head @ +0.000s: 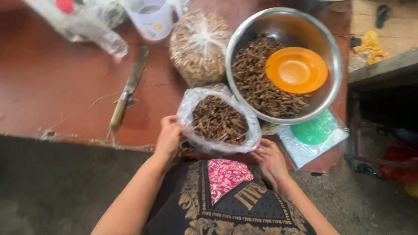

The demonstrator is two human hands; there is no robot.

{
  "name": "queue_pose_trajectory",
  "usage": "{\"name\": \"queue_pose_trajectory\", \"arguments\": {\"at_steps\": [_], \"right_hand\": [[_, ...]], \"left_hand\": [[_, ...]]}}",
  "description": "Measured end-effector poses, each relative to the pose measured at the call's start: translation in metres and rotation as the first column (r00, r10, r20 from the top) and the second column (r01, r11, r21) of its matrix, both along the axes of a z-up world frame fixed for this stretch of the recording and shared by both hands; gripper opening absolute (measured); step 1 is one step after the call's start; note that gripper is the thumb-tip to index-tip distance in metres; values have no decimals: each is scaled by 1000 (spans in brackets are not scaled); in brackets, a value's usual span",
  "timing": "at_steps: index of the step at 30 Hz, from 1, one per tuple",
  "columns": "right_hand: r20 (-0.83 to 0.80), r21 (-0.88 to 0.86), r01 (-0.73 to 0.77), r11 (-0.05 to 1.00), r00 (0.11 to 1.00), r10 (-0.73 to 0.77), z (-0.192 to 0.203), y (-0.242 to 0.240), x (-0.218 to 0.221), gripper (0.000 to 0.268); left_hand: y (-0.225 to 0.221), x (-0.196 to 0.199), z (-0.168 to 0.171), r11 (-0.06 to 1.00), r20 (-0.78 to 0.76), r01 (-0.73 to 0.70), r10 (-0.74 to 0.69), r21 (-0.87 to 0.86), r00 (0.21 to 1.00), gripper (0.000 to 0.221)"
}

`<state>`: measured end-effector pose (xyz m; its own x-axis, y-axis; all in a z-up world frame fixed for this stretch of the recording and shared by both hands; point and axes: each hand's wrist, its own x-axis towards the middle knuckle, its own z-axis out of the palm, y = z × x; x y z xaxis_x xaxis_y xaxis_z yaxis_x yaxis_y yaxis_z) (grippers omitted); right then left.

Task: The person scoops dried fish from a metal bowl into a clear plastic bag using an orange plastic plate. The person then ties the bag closed.

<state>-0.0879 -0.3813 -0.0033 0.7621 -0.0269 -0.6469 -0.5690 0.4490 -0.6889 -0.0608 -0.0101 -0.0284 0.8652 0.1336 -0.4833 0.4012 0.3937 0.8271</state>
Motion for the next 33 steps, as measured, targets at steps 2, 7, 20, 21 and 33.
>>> {"name": "queue_pose_trajectory", "arguments": {"at_steps": [2, 7, 20, 21, 33], "right_hand": [[284, -86, 52, 995, 959, -26, 21, -22, 11, 28], [329, -132, 209, 969, 931, -157, 63, -122, 114, 21], [88, -695, 67, 716, 996, -7, 0, -153, 283, 19], [167, -720, 98, 687, 985, 35, 3, -149, 289, 18], [381, -925, 298, 236, 713, 589, 118, -86, 349, 44]], "left_hand": [[15, -1, 17, 950, 19, 62, -71, 306, 997, 44], [26, 10, 70, 809, 367, -211, -6, 549, 930, 37], [-81, 113, 120, 374, 373, -190, -514, 908, 773, 26], [-87, 124, 116, 345, 288, -111, -520, 932, 804, 27], [-106, 205, 29, 354, -162, 370, -497, 859, 853, 29]]}}
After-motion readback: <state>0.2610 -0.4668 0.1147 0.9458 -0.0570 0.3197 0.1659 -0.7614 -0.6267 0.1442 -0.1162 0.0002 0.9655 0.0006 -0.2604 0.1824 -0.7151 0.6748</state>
